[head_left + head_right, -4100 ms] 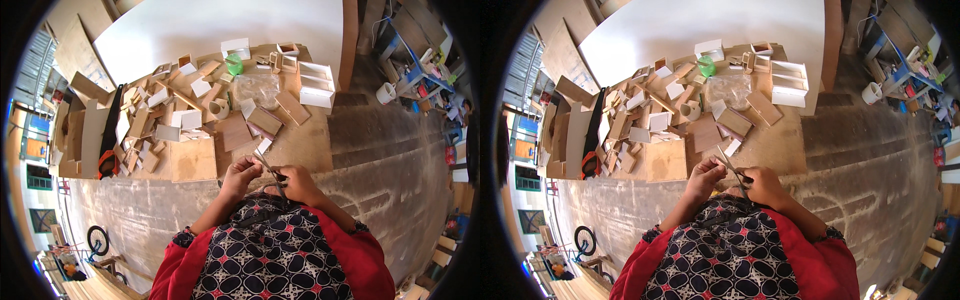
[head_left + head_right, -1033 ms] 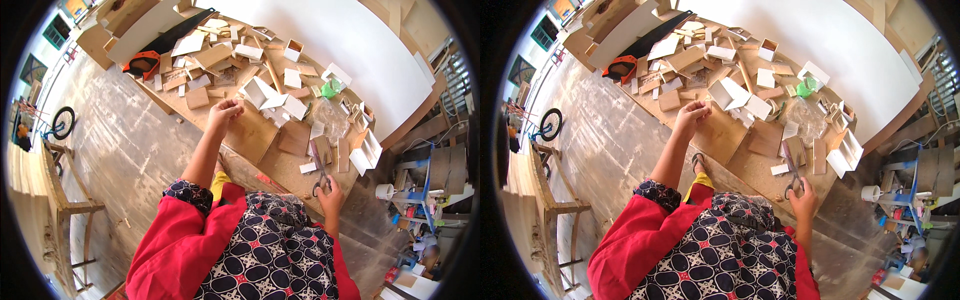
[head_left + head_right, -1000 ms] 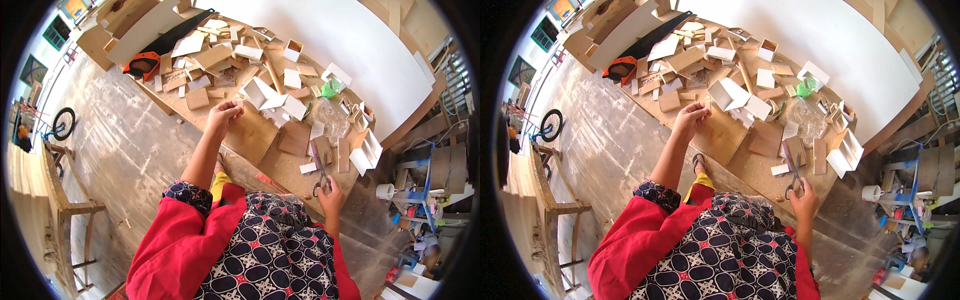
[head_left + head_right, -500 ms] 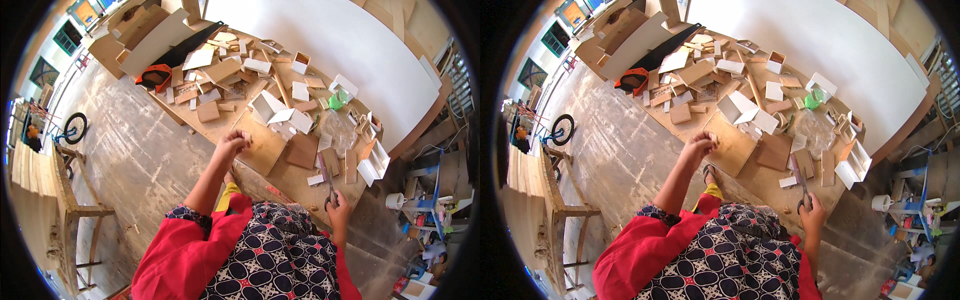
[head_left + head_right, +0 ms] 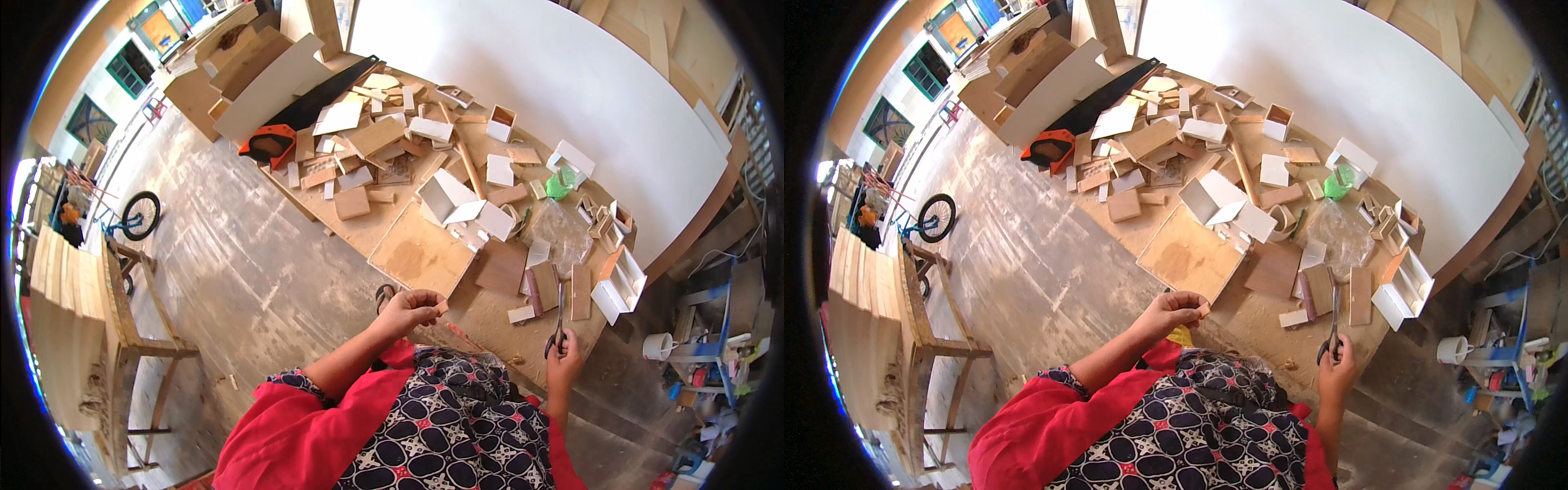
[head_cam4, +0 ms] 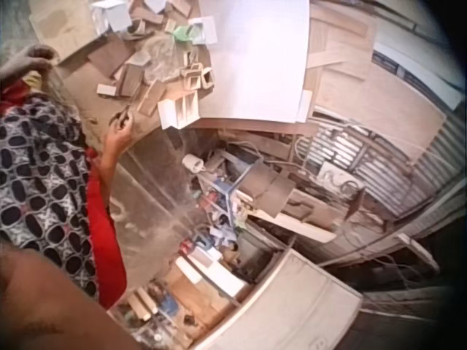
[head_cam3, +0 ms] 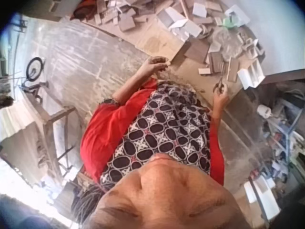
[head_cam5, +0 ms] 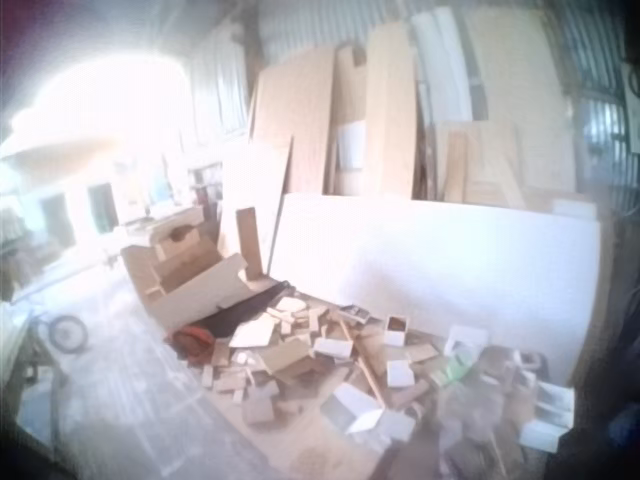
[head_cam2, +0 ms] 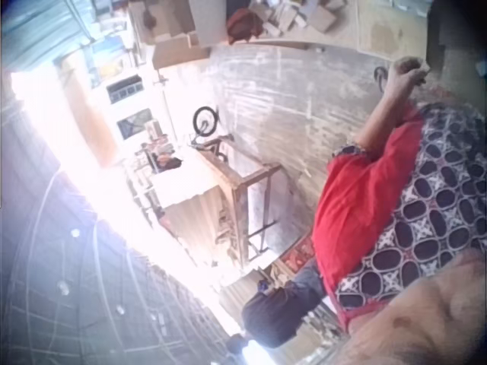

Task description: The person assembles a small model house by cutting small wooden pieces with shears, sanding them with a sanding block, applying glue with a stick, and attaching the pieces to the structure.

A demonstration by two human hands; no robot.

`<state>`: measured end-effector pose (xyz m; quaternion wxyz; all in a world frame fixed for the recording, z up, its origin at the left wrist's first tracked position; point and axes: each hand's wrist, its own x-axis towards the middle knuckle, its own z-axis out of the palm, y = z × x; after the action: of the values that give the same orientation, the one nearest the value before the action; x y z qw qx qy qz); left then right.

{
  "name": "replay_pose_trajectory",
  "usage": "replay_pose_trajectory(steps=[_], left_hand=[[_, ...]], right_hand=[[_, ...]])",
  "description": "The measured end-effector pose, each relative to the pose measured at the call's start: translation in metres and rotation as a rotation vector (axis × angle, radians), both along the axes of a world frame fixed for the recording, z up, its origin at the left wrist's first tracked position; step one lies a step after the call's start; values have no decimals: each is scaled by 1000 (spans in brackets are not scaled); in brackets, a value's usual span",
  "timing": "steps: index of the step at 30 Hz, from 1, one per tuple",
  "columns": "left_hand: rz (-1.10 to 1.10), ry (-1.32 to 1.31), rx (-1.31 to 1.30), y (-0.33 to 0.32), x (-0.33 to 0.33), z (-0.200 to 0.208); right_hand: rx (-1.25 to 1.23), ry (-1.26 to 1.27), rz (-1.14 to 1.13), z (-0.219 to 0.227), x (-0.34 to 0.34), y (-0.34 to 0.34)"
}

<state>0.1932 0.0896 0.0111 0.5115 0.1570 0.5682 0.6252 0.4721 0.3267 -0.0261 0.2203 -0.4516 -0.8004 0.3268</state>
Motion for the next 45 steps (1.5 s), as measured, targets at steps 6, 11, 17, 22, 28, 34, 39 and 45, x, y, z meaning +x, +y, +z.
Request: replay_pose_trajectory(steps=[6,11,17,22,28,34,39,45], left_hand=[[56,59,-33,-5,4,3],[148,51,8,-6,-14,12],[136,115,4,-3,-31,14],[101,261,-8,7,-66,17],[112,311,-14,-9,-120,19],[211,532,-90,-34,-164,6],[241,1053,-13,-42,-211,3],[366,1235,3,-38,-281,8]], right_hand=[[81,-8,-68,3,2,4],[-6,7,-77,8,2,0],[-27,-23,3,4,0,-7],[-8,47,-116,2,-7,-32],[42,38,-218,10,-45,-44],[31,11,-184,12,-106,-70],[166,-170,-195,3,-144,-87],[204,-294,-278,10,-167,-100]])
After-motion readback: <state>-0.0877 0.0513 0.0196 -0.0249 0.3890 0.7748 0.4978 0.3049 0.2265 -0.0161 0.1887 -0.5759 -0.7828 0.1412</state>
